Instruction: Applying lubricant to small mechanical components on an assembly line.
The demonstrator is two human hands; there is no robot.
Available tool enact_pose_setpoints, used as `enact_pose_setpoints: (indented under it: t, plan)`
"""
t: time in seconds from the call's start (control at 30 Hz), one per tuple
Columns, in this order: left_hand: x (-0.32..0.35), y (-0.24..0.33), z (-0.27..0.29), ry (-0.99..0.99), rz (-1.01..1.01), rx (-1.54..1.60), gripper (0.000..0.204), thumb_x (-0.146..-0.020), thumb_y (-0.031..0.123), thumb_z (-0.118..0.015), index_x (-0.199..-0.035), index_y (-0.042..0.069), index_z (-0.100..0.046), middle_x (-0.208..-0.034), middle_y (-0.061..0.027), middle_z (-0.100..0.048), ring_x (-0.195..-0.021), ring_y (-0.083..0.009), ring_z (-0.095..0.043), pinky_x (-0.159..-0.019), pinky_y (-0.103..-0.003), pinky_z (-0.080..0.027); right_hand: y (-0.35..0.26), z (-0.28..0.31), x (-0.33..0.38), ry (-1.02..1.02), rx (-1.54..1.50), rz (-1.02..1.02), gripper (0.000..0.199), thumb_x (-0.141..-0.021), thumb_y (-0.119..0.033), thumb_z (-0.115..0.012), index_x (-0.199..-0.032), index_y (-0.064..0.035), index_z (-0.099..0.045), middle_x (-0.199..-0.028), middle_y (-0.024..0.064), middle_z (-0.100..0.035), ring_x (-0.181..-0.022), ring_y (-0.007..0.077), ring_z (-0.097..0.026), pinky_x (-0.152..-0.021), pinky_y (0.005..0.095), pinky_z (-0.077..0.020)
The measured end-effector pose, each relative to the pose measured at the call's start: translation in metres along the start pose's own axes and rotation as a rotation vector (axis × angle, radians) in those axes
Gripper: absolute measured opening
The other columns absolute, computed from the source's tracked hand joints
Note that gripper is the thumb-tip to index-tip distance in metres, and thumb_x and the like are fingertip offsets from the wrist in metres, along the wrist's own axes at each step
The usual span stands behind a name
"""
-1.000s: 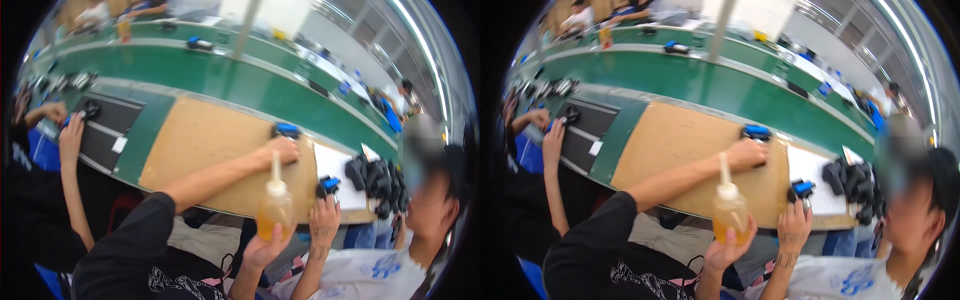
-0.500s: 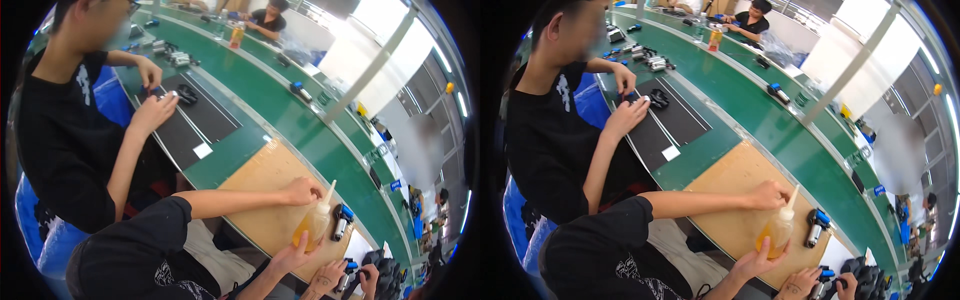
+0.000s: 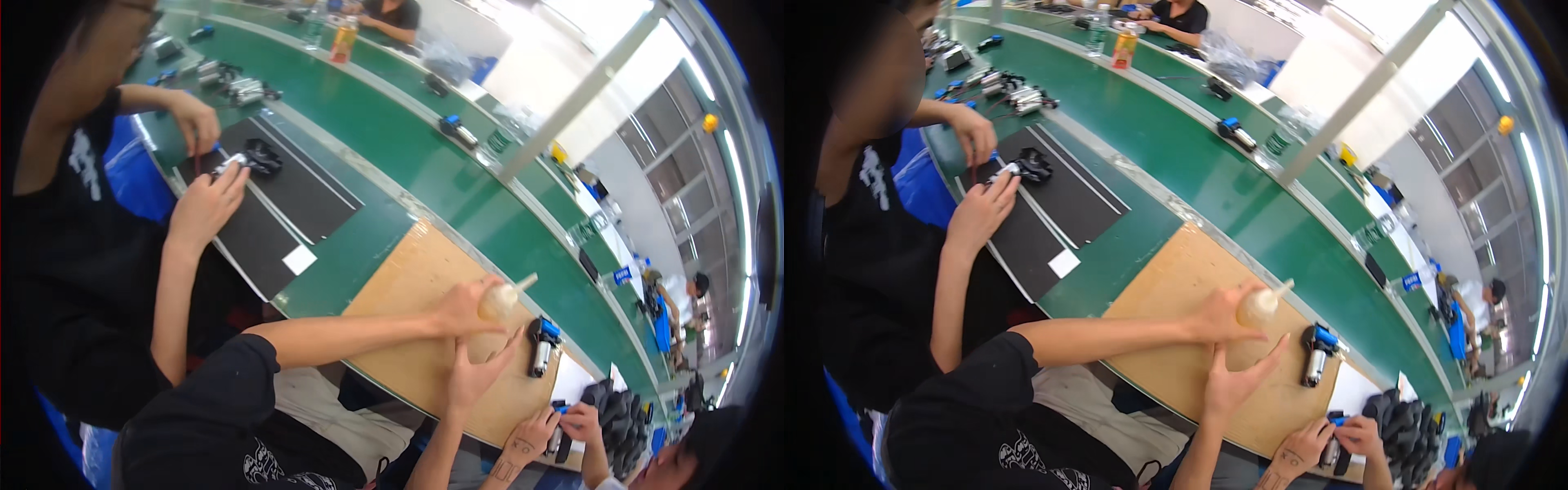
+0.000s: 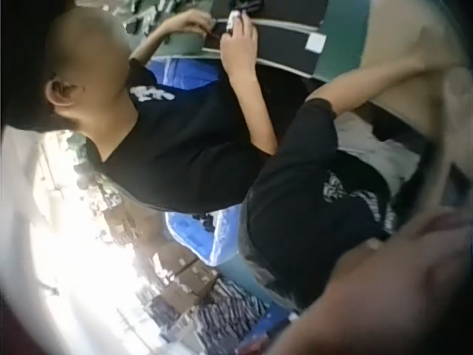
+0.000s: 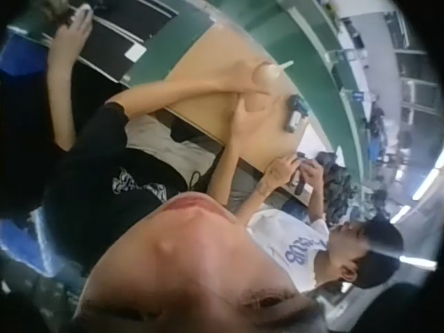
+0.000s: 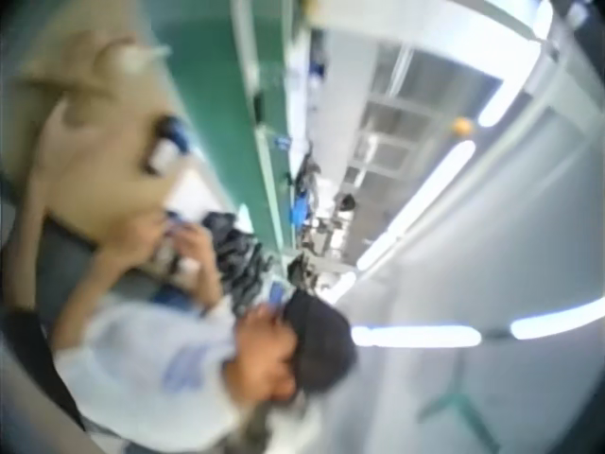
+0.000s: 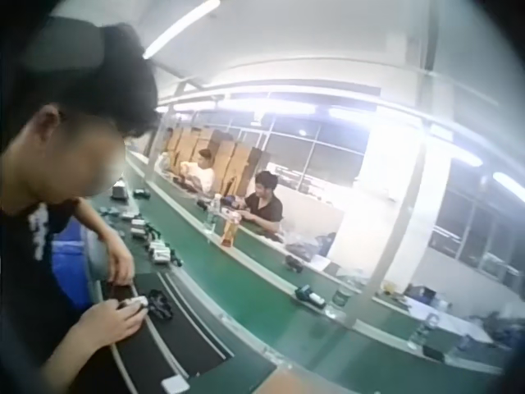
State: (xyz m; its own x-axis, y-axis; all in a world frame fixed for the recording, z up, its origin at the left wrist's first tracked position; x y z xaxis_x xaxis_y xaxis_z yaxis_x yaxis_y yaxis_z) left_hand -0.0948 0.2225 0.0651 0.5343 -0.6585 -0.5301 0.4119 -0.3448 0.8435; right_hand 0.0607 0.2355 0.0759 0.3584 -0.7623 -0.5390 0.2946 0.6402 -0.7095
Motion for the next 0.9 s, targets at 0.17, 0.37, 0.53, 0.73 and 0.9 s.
enact_pose_setpoints:
  t: [0.17, 0.37, 0.53, 0.73, 0.9]
  plan:
    - [-0.033, -0.026, -0.018, 0.043, 0.013, -0.086, 0.082, -0.070, 0.037, -0.095, -0.134, 0.009, -0.052, -0.112, -0.0227, -0.070, -0.105, -0.0422, -0.069, -0.090, -0.048, -0.056, -0.121, -0.022, 0.011, -0.291, -0.035, 0.610, 0.057, -0.080, -0.017, -0.084, -0.131, -0.0027, -0.062, -0.136, 0.0182, -0.063, -0.134, 0.0378, -0.056, -0.114, 0.0503, -0.0405]
    - [-0.030, -0.028, -0.018, -0.097, 0.075, -0.030, 0.080, -0.068, 0.033, -0.096, -0.133, 0.010, -0.056, -0.112, -0.0187, -0.072, -0.106, -0.0372, -0.070, -0.092, -0.044, -0.055, -0.127, -0.140, 0.061, -0.873, -0.045, 0.796, 0.041, -0.091, -0.036, -0.070, -0.115, -0.0033, -0.069, -0.113, 0.0169, -0.071, -0.098, 0.0294, -0.070, -0.085, 0.0415, -0.0539]
    - [-0.036, -0.034, -0.026, -0.260, 0.185, -0.030, 0.092, -0.067, 0.032, -0.099, -0.141, 0.001, -0.054, -0.124, -0.0180, -0.071, -0.117, -0.0281, -0.068, -0.103, -0.041, -0.052, -0.148, -0.143, 0.071, -0.677, -0.083, 1.133, 0.042, -0.092, -0.035, -0.067, -0.117, -0.0015, -0.069, -0.114, 0.0168, -0.070, -0.089, 0.0257, -0.069, -0.076, 0.0360, -0.0542]
    - [-0.033, -0.029, -0.034, -0.253, 0.090, -0.059, 0.082, -0.065, 0.030, -0.099, -0.132, 0.004, -0.059, -0.111, -0.0164, -0.075, -0.106, -0.0284, -0.073, -0.095, -0.041, -0.057, -0.155, -0.119, 0.099, -0.443, -0.314, 1.314, 0.053, -0.084, -0.032, -0.066, -0.125, 0.0015, -0.065, -0.133, 0.0202, -0.065, -0.106, 0.0285, -0.066, -0.084, 0.0352, -0.0522]
    - [-0.033, -0.025, -0.038, -0.306, 0.098, -0.098, 0.083, -0.065, 0.027, -0.100, -0.132, -0.001, -0.059, -0.109, -0.0155, -0.076, -0.101, -0.0236, -0.074, -0.093, -0.039, -0.058, -0.155, -0.105, 0.095, -0.301, -0.475, 1.301, 0.041, -0.076, -0.029, -0.067, -0.108, -0.0023, -0.071, -0.122, 0.0160, -0.065, -0.103, 0.0272, -0.063, -0.081, 0.0359, -0.0490]
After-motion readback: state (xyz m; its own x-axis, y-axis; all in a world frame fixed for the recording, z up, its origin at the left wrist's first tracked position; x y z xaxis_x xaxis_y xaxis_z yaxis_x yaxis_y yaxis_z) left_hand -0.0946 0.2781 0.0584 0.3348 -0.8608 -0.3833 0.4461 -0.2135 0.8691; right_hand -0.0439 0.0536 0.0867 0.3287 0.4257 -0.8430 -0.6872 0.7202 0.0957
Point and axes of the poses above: each hand's wrist, its own x-axis away from the middle knuckle, its own z-axis out of the back of the hand, y = z × x, the point moved 10 cm from there along -x, towards the middle knuckle
